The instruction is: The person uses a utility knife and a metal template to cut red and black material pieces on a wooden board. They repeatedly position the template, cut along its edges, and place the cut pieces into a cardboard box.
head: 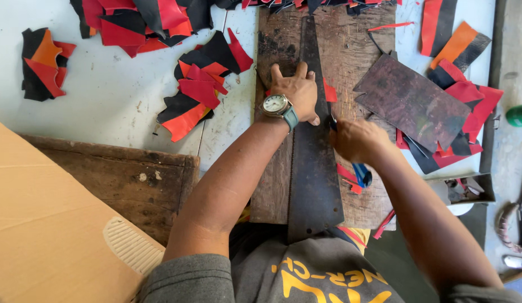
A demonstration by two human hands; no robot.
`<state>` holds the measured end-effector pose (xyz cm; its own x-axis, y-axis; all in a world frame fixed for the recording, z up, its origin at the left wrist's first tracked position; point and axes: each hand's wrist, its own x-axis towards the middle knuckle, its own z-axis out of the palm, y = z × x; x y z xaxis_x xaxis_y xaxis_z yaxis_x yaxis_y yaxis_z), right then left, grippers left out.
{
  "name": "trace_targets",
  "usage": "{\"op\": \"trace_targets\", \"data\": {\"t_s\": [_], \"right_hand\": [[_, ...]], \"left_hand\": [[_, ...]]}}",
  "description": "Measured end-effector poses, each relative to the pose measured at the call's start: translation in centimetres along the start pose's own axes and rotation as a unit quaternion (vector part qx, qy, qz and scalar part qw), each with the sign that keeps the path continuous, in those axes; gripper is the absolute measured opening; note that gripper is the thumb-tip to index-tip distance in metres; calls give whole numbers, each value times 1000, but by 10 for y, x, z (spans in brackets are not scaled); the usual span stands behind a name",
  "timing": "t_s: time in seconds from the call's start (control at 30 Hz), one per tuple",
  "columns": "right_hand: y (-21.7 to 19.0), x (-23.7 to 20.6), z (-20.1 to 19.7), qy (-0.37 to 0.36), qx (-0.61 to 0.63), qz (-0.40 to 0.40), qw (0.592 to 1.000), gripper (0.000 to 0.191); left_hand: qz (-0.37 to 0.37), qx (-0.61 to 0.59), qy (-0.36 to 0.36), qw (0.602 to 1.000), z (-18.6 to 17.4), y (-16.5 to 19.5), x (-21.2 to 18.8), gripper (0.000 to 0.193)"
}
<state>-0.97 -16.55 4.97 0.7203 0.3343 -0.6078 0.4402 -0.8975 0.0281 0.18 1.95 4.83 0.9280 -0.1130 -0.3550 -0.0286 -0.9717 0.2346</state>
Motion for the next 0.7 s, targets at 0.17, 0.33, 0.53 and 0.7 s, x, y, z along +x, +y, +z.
{"op": "trace_targets", "data": {"t_s": [0.17, 0.33, 0.53, 0.7], "right_hand": [[-3, -47, 25, 40, 52, -8, 998, 41], [8, -63, 16, -42, 40, -8, 998, 38], [16, 10, -47, 117, 117, 46, 985, 42], [1, 75, -62, 86, 78, 36, 993, 45]], "left_hand": [[-3, 5, -6, 1000, 2, 0, -2, 123], [-7, 3, -31, 999, 3, -1, 1, 125], [0, -9, -8, 1000, -2, -5, 0, 123], [-11, -18, -23, 1000, -6, -5, 0, 121]]}}
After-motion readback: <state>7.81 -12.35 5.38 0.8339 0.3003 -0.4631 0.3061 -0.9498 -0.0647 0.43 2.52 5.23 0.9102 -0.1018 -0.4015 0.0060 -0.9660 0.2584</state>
